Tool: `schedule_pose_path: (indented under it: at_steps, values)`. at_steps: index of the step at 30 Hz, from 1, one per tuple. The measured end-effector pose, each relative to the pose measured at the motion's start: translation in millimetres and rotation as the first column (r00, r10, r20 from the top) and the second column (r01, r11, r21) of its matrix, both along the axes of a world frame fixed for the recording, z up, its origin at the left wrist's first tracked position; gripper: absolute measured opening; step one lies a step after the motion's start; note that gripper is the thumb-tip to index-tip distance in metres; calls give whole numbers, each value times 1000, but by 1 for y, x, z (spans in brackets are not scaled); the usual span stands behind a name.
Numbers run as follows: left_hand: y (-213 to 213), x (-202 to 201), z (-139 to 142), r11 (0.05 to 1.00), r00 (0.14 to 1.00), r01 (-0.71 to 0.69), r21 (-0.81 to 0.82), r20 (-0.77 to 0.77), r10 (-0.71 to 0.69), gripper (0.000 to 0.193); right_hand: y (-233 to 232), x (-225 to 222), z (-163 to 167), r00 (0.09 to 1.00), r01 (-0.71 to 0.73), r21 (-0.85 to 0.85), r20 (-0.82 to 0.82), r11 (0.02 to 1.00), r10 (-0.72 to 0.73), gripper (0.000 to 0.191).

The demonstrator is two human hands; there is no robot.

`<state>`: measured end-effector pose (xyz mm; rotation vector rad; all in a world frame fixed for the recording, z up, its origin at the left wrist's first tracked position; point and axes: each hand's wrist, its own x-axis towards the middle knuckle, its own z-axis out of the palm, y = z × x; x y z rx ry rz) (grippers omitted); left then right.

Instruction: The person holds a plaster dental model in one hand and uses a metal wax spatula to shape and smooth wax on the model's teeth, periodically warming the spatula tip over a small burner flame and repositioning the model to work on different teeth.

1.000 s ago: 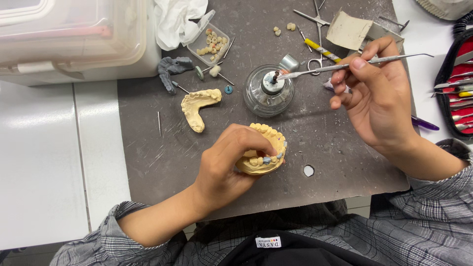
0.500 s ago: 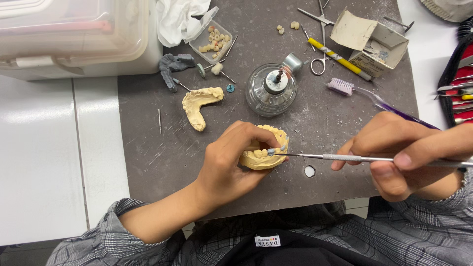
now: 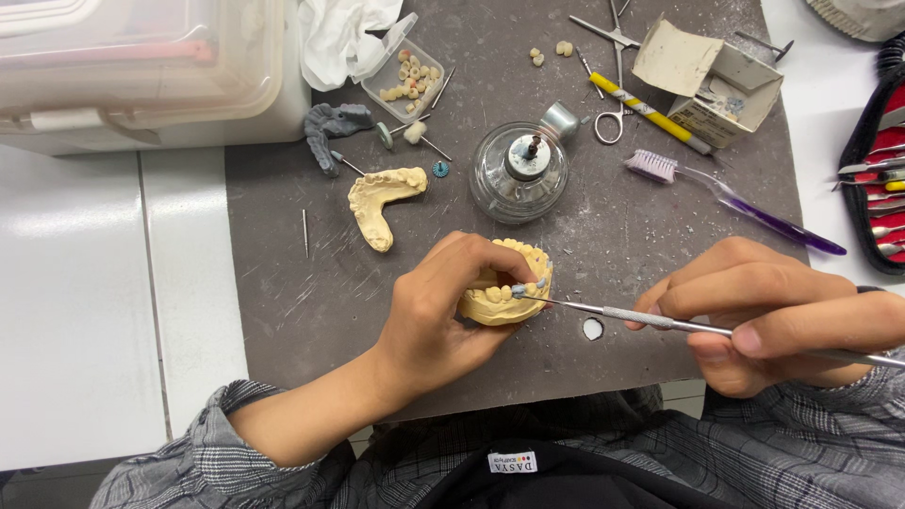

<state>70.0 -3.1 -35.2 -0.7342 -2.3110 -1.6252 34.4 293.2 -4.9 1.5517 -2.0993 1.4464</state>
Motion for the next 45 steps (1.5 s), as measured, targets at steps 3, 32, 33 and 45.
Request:
schedule_pose_path:
  at_steps: [3, 32, 33, 45]
  values:
    - [1, 0, 0, 1000, 1000, -3, 12, -8, 4, 32, -3, -1, 1, 1000, -20, -14, 9, 1000, 20, 31]
    - [3, 0, 0, 1000, 1000, -13, 19, 1, 13, 31, -6, -6, -14, 994, -98, -169, 29, 981, 105, 15]
    - [3, 0, 0, 1000, 1000, -12, 18, 0, 12, 32, -6, -4, -14, 997, -69, -159, 23, 985, 74, 15]
    - [2, 0, -1, 1000, 1000, -3, 23, 9, 2, 34, 1, 0, -10, 999, -16, -64, 28, 998, 17, 18]
